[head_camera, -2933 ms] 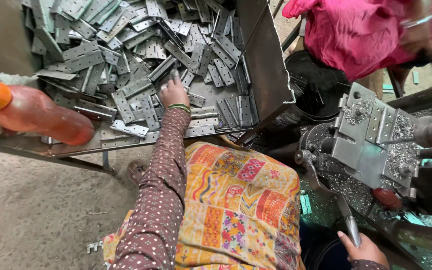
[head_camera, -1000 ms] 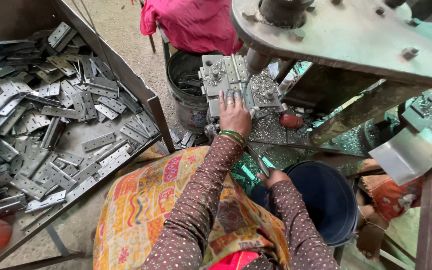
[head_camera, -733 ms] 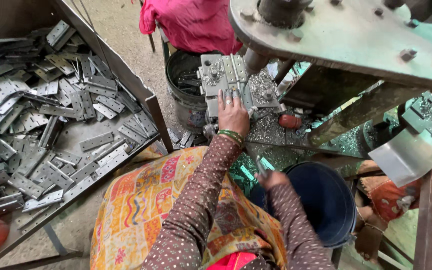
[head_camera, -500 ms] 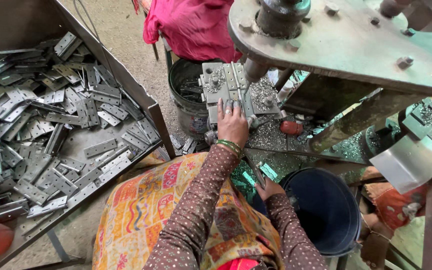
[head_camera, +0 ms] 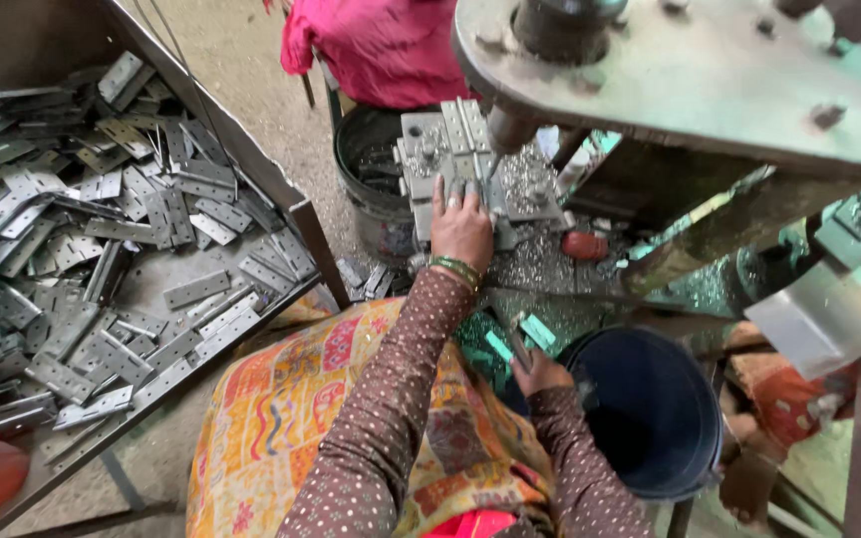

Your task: The person operates a manual punching machine to process small metal plates. They pick up a plate, place it into the machine's die, pull the lever to punch holes, and then remove the finished plate to place it in a collection bin. This cycle is repeated continuously.

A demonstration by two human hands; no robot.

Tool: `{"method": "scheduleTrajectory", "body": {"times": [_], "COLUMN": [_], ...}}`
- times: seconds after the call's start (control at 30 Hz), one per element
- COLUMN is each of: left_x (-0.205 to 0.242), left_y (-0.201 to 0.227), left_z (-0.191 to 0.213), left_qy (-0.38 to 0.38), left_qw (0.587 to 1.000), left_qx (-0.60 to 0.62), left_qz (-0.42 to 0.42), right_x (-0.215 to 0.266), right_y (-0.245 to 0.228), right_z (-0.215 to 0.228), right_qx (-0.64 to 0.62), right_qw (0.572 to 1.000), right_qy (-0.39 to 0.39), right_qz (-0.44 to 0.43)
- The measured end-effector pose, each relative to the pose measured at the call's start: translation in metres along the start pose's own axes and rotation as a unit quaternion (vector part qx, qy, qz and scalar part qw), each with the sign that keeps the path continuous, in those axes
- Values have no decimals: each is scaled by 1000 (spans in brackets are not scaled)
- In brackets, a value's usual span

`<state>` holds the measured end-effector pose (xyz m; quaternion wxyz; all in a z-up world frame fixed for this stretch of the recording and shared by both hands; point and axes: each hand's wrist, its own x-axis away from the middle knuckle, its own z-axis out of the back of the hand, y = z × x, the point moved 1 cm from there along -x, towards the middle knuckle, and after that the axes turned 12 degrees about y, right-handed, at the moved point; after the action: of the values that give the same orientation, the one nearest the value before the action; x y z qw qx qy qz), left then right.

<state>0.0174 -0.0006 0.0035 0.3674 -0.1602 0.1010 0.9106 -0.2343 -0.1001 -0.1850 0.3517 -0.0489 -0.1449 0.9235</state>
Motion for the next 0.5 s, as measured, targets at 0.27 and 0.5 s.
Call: {"method": "scheduleTrajectory", "body": {"times": [0.27,0.5], "left_x": [-28,-27], "left_y": [-9,-13], "left_z": [5,5], "left_qy": [-64,6], "left_qw": [998,1000], "left_qx": [-22,3], "left_qz": [13,16], "right_x": [-39,-14], "right_y": [1,4], "right_z": [58,7], "right_qx": [64,8], "right_qw": [992,997], "right_qy": [-105,-64], "right_qz": [-37,-32]}}
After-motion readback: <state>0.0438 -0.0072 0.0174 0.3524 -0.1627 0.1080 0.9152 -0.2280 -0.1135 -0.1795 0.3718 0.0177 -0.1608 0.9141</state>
